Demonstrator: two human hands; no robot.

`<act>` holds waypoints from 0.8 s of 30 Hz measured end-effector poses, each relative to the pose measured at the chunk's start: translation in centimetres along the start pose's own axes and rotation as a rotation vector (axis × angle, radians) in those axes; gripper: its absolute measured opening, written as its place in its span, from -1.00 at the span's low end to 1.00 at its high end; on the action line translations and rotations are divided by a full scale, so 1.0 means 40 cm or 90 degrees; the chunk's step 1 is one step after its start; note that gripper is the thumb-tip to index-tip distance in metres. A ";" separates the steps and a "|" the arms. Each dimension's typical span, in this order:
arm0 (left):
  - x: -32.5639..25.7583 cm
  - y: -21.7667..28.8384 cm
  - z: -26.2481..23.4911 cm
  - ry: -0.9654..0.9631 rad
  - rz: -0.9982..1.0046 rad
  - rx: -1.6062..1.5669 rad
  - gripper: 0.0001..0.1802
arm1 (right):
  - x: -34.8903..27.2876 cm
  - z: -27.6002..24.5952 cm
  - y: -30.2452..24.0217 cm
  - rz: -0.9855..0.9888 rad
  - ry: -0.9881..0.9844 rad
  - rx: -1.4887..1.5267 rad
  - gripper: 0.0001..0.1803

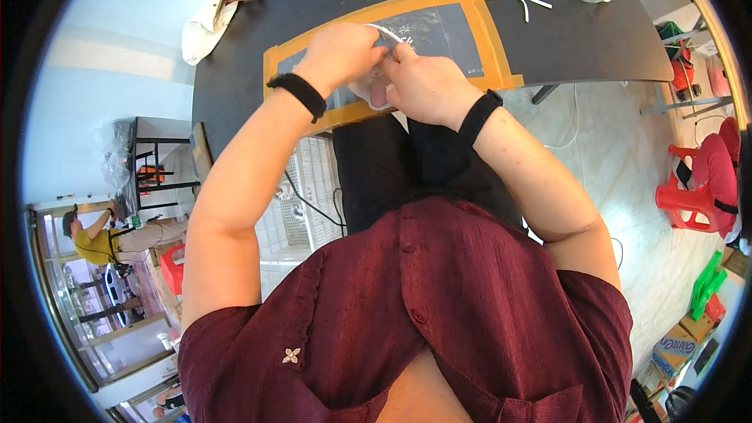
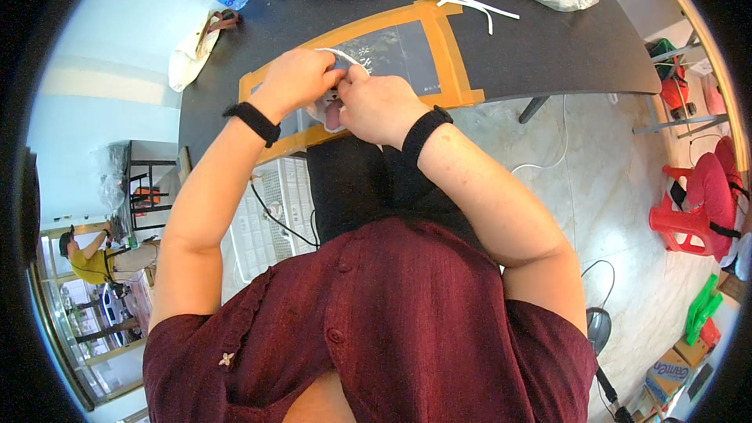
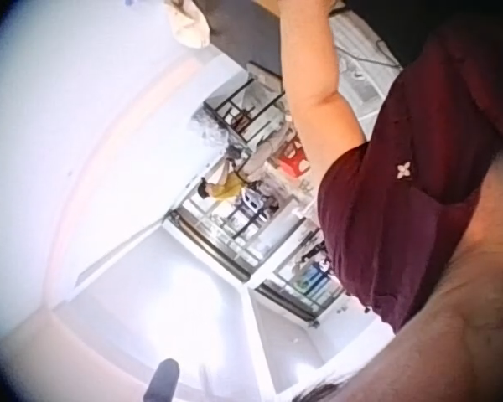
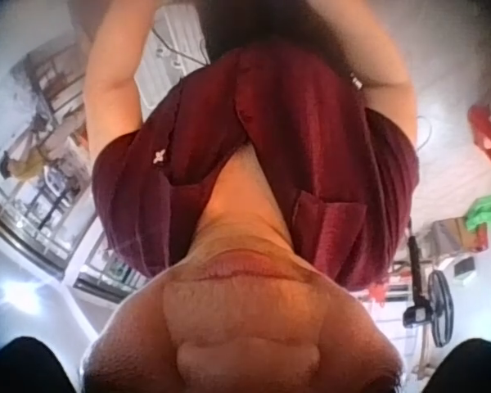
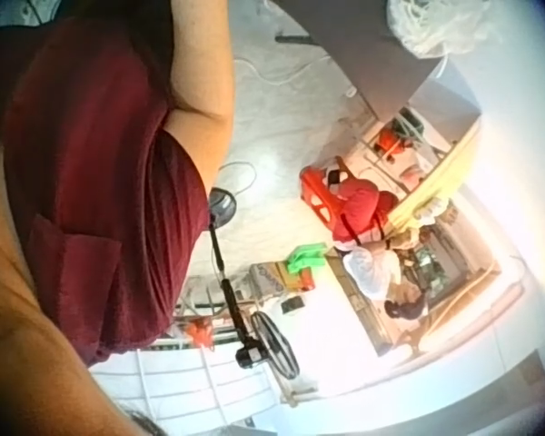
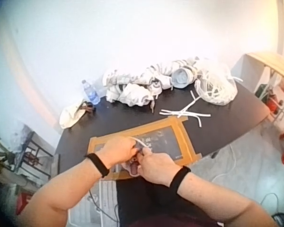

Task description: Lacing or attaching straps to a small shoe upper using a small hook tool.

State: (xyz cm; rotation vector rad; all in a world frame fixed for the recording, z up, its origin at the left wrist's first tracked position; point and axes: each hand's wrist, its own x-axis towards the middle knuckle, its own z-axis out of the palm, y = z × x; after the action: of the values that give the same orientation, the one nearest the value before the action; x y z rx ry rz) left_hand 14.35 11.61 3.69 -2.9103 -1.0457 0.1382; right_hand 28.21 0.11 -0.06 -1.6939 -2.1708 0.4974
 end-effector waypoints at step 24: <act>-0.047 -0.034 0.033 0.156 0.037 -0.150 -0.78 | 0.003 -0.006 -0.006 0.029 -0.005 0.050 -0.56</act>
State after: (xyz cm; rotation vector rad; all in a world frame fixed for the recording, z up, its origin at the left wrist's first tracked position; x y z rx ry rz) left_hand 11.90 11.48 2.59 -3.0592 -0.9986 -0.3543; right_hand 28.07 0.19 0.28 -1.7048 -2.0935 0.5939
